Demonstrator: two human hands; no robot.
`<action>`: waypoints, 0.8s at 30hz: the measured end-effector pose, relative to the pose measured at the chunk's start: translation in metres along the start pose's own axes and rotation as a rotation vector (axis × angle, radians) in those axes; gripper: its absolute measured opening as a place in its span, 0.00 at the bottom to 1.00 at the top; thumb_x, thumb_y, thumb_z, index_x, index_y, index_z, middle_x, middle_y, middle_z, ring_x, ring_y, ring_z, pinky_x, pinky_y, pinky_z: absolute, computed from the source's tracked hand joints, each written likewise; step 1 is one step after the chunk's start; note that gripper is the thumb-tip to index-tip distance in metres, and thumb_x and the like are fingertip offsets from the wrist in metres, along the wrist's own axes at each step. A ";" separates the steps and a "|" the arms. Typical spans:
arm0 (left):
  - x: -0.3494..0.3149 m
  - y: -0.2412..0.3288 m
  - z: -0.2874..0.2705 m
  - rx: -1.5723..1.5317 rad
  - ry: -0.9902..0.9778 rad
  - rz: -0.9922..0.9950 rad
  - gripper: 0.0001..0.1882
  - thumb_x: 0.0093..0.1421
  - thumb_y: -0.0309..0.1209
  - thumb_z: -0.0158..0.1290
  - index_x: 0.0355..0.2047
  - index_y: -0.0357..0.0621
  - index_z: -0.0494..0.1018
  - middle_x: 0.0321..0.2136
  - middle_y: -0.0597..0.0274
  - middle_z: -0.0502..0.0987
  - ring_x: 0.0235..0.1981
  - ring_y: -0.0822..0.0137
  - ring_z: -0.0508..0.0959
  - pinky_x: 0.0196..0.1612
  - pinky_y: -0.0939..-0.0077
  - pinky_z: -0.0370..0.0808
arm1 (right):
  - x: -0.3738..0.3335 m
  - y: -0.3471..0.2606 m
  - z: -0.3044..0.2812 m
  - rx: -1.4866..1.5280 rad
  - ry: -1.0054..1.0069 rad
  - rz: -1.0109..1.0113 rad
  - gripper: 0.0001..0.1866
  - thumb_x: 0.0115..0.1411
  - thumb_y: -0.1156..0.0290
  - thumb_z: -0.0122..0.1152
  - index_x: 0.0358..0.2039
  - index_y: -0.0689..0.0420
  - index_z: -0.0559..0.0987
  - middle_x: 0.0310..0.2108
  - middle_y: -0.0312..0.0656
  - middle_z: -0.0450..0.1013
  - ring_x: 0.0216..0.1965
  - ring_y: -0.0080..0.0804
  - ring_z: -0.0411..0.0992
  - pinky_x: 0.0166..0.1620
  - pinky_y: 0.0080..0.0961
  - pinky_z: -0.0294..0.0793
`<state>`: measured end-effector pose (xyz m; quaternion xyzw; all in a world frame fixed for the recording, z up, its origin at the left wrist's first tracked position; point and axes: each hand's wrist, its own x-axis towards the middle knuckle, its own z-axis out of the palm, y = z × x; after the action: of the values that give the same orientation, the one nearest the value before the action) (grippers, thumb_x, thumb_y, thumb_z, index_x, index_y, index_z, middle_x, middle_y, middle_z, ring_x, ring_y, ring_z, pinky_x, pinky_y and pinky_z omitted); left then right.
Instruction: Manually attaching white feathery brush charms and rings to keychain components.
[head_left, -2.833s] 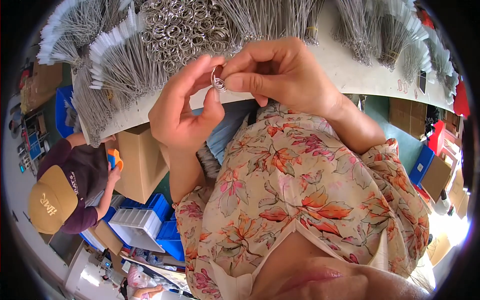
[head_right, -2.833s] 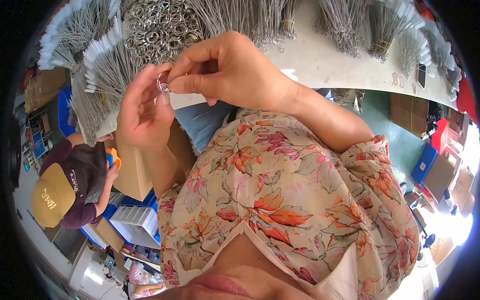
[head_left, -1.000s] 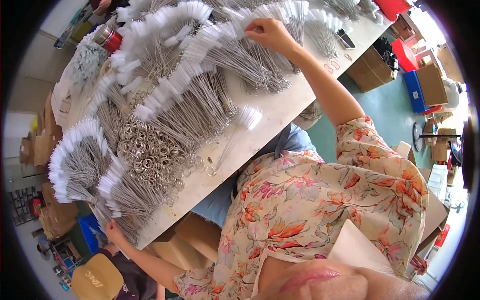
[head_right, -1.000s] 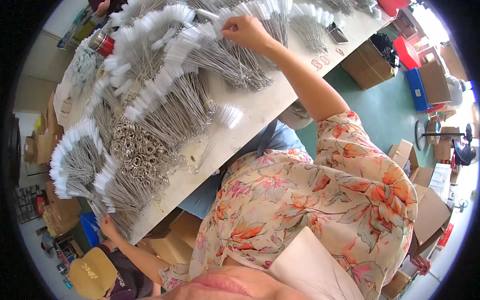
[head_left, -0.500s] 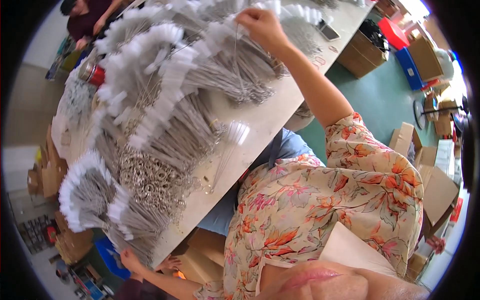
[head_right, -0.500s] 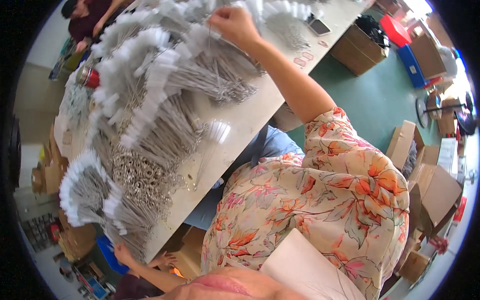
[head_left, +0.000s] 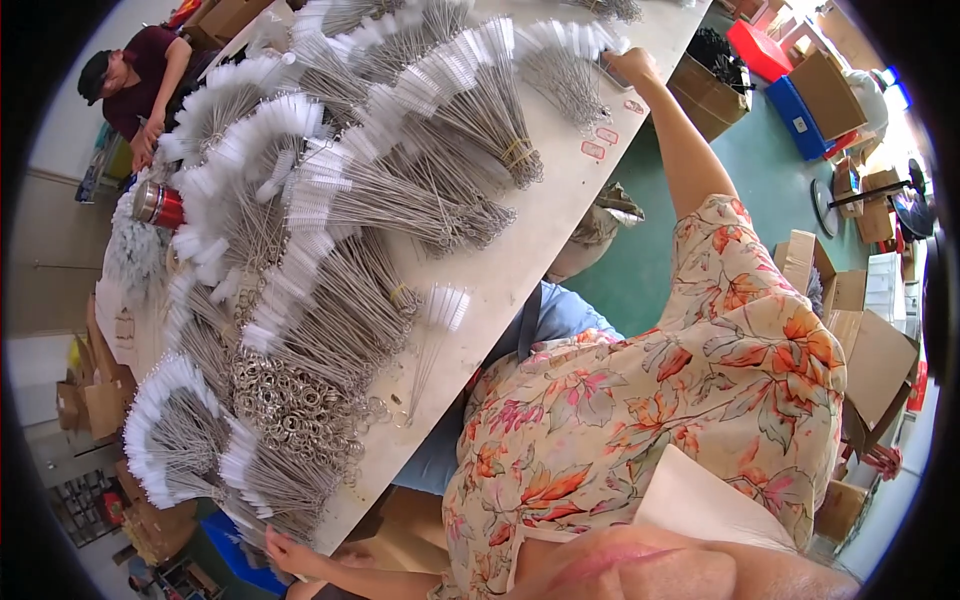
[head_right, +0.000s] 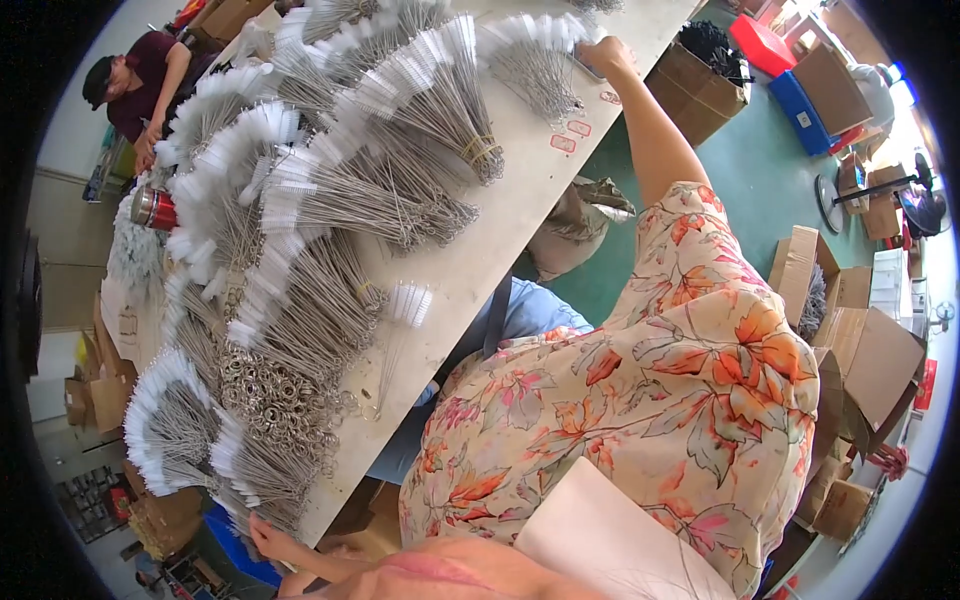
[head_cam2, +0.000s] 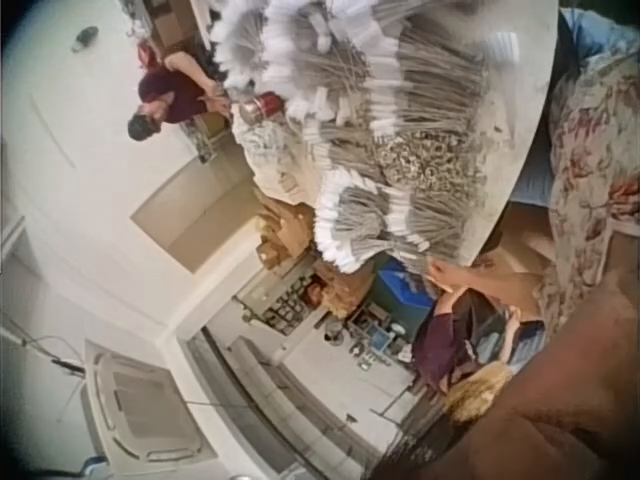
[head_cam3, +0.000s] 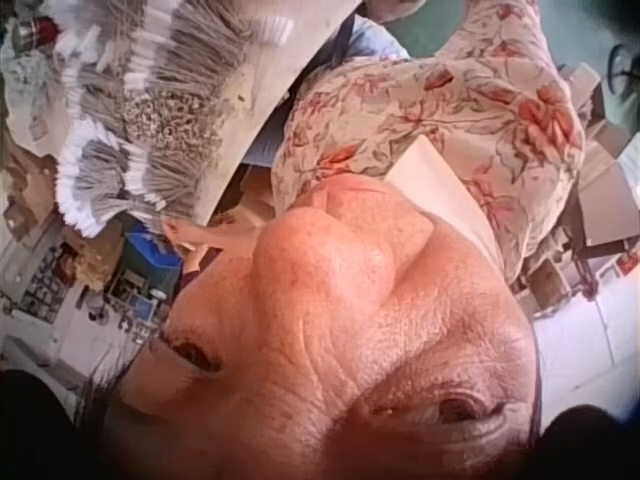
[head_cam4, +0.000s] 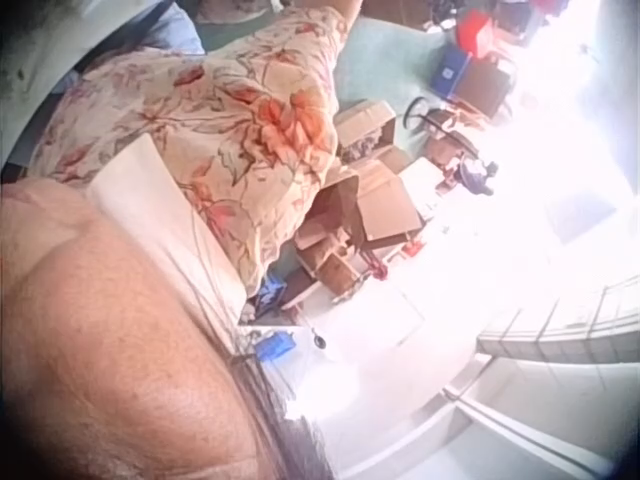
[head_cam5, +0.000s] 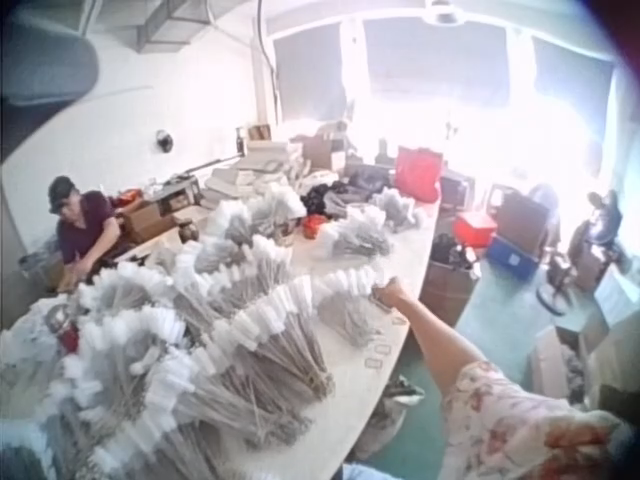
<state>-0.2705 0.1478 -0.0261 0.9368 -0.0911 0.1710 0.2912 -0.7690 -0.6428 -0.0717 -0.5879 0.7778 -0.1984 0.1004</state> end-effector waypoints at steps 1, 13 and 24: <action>0.000 0.006 0.003 -0.001 -0.003 0.002 0.16 0.63 0.34 0.41 0.40 0.37 0.74 0.32 0.58 0.75 0.25 0.68 0.69 0.30 0.76 0.67 | 0.004 0.003 0.005 -0.001 0.002 0.003 0.20 0.43 0.48 0.60 0.24 0.52 0.82 0.24 0.43 0.75 0.28 0.32 0.72 0.35 0.30 0.70; -0.015 0.080 0.016 -0.308 -0.074 -0.146 0.15 0.61 0.38 0.45 0.40 0.41 0.74 0.21 0.71 0.64 0.18 0.77 0.59 0.17 0.81 0.54 | -0.060 -0.085 -0.048 0.192 0.296 -0.639 0.17 0.55 0.52 0.52 0.25 0.51 0.80 0.20 0.42 0.74 0.24 0.38 0.72 0.32 0.31 0.70; -0.092 0.263 0.076 -1.145 -0.525 0.139 0.11 0.60 0.26 0.45 0.40 0.34 0.72 0.21 0.70 0.68 0.15 0.86 0.60 0.15 0.91 0.55 | -0.339 -0.214 -0.078 1.448 -1.257 -0.848 0.13 0.63 0.65 0.44 0.36 0.61 0.73 0.34 0.41 0.71 0.40 0.30 0.69 0.44 0.29 0.74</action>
<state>-0.4063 -0.1035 0.0160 0.6353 -0.2969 -0.1219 0.7024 -0.5148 -0.3535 0.0640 -0.6089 0.0111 -0.2943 0.7365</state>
